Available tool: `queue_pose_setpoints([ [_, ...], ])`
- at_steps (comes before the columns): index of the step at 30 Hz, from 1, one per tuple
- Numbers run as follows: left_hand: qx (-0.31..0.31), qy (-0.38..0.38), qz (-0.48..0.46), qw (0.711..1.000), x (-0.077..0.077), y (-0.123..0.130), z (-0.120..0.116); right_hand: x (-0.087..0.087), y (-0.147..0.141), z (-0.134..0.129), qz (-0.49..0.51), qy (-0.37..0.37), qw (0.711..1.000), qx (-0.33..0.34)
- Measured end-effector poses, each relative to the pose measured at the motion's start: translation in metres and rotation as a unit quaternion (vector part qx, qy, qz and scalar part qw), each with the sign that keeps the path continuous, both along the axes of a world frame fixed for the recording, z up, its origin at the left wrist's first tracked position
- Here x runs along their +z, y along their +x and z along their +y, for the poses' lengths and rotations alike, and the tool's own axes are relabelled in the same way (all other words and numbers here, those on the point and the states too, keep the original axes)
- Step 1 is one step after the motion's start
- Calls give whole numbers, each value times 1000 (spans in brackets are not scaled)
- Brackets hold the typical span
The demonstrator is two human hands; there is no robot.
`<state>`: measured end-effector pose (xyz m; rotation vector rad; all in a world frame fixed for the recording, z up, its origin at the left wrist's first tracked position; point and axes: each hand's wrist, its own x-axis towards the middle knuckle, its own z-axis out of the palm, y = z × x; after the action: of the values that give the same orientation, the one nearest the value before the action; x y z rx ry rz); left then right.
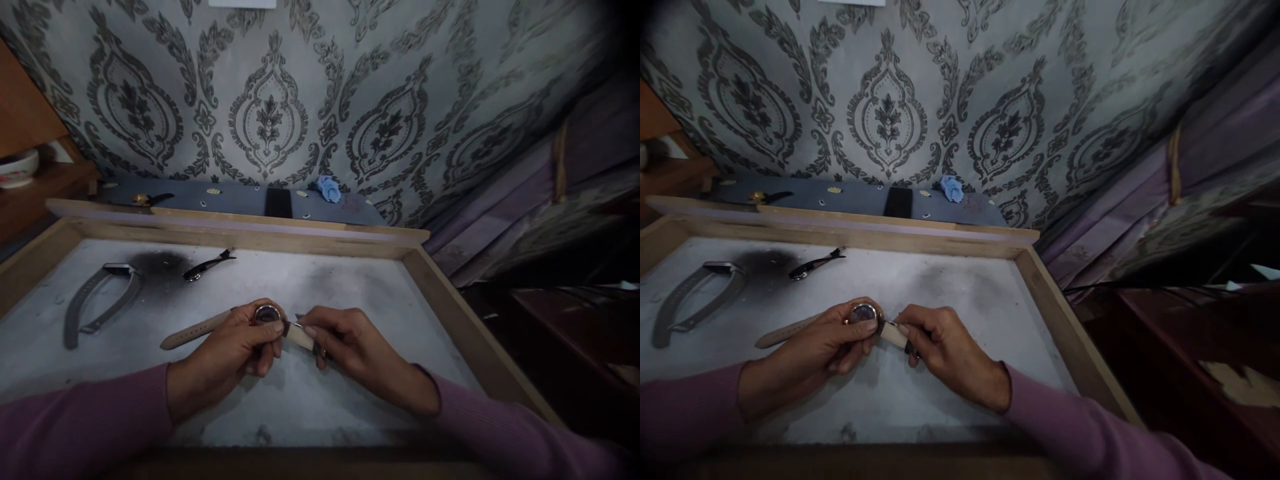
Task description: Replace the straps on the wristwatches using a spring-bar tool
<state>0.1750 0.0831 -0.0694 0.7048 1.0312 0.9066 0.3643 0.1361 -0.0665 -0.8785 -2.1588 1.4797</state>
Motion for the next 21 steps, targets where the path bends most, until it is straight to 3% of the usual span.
queue_pose_setpoints([
  [10, 5, 17, 12, 1000, -6, -1, 1, 2, -4, -4, -4, -29, 999, -21],
  [21, -10, 24, 13, 1000, -3, -1, 2, 3, -4, -4, -8, -23, 1000, -20],
])
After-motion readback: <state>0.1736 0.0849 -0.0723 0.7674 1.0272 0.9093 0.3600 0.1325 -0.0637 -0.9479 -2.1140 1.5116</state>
